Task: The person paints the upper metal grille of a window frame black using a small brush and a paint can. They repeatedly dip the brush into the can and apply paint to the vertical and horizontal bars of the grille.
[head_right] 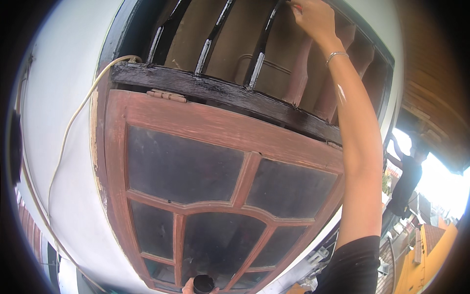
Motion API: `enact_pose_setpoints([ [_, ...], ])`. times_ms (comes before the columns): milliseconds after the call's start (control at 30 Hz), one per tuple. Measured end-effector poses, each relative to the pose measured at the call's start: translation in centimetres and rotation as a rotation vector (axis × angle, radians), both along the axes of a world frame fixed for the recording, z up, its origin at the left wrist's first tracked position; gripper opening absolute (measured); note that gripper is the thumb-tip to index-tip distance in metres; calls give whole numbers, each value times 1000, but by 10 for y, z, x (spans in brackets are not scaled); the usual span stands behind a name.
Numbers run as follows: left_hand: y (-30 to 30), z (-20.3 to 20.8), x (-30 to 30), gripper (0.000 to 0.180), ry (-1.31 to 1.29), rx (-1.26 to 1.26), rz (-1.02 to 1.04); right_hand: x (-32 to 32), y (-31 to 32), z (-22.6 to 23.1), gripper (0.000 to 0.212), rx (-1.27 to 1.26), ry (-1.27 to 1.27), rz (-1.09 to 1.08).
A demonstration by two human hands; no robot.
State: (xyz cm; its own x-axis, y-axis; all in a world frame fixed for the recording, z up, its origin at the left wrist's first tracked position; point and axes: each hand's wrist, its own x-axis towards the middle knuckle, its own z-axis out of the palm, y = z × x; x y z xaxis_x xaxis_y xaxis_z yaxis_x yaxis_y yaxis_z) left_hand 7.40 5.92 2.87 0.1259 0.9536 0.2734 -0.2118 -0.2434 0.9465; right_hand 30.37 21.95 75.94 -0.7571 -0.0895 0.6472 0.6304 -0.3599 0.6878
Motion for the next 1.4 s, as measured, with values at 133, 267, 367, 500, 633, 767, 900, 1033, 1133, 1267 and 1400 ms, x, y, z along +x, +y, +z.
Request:
enact_pose_setpoints([
  [133, -4, 4, 1, 46, 8, 58, 13, 9, -5, 5, 18, 53, 12, -89],
  [267, -8, 10, -2, 45, 12, 51, 16, 18, -11, -7, 18, 40, 47, -27],
  [367, -7, -1, 0, 45, -8, 22, 19, 10, -8, -15, 18, 20, 24, 24],
  [500, -7, 4, 1, 45, 35, 47, 29, 5, -2, -8, 18, 48, -18, -52],
  [633, -8, 6, 7, 45, 58, 80, 54, -2, -4, -8, 6, 62, -192, -15],
  [767, -12, 11, 11, 45, 18, 50, 39, 13, -9, -1, 17, 74, 6, -183],
  [900, -13, 6, 11, 44, 8, 16, 24, 15, -12, 0, 16, 69, 22, -215],
  [1033, -13, -1, 12, 45, -53, -60, -24, 8, -13, 0, 15, 86, -6, -136],
  [1133, -12, 5, 9, 47, 45, 105, 60, -7, -11, -10, 7, 65, -140, 84],
  [1267, -13, 0, 10, 46, 7, 22, 44, -16, -25, -21, 6, 96, -189, 232],
  [1400, -13, -2, 7, 46, -4, -7, 15, 4, -39, -25, 11, 193, -113, 266],
])
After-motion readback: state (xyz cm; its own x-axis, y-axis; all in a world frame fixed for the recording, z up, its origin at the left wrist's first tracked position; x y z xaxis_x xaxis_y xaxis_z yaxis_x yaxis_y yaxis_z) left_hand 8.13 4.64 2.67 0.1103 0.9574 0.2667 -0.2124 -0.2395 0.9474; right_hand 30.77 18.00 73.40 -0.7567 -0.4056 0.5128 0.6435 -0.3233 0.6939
